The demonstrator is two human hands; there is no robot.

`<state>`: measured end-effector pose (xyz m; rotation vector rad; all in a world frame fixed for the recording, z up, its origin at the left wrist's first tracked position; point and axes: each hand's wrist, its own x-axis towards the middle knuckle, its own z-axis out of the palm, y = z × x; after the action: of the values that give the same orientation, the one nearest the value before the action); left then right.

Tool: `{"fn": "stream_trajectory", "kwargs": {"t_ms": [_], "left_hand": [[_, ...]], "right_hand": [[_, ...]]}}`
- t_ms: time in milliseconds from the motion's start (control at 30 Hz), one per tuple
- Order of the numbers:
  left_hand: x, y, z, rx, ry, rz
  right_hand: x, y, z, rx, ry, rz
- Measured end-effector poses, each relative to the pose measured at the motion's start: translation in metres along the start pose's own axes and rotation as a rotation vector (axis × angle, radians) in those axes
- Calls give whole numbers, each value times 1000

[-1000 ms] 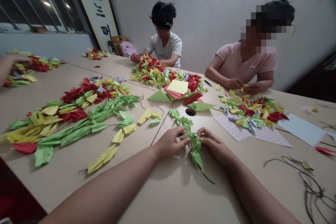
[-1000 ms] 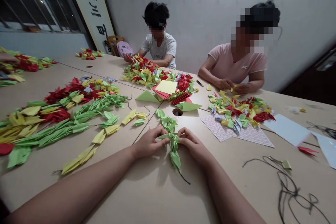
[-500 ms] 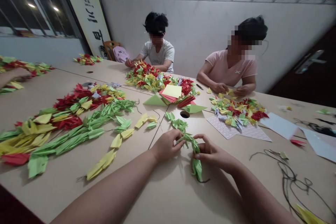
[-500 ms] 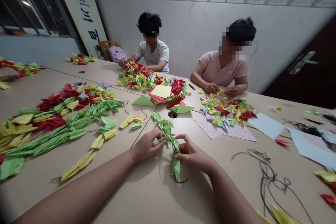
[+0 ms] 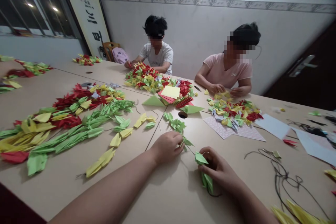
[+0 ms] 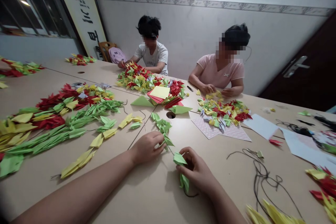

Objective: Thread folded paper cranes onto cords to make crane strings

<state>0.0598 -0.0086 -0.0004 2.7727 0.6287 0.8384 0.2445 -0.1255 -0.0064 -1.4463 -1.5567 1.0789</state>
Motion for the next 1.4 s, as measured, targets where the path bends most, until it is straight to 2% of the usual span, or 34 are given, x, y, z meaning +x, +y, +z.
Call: {"fn": "stream_trajectory", "kwargs": {"t_ms": [133,233,333,400,500,567,633,700,800,1167,1400], "left_hand": [[1,-1,-1,46,-63,-23],[1,0,-1,51,-75,-56],[2,2,-5,62,-72,-96],[3,5,-9,86,-30,-122],[3,12,-12,95,45,-50],[1,18,-11,62,11,67],[0,25,-6,26,-71,137],[-2,30,0,10,-133,124],[-2,35,4,1,-164,88],[-2,35,0,-99,-206,1],[-4,28,-1,-211,-252,28]], "right_hand": [[2,-4,4,-232,20,-23],[3,-9,7,-304,11,-27],[4,-10,7,-301,9,-26],[5,-9,6,-298,10,-30],[5,-7,5,-293,13,-37],[5,-5,6,-284,21,-46],[5,-4,7,-280,33,-61],[6,-4,8,-280,40,-76],[5,-4,10,-276,16,-99],[1,-8,9,-242,-54,-119],[-1,-11,6,-170,-80,-116]]}}
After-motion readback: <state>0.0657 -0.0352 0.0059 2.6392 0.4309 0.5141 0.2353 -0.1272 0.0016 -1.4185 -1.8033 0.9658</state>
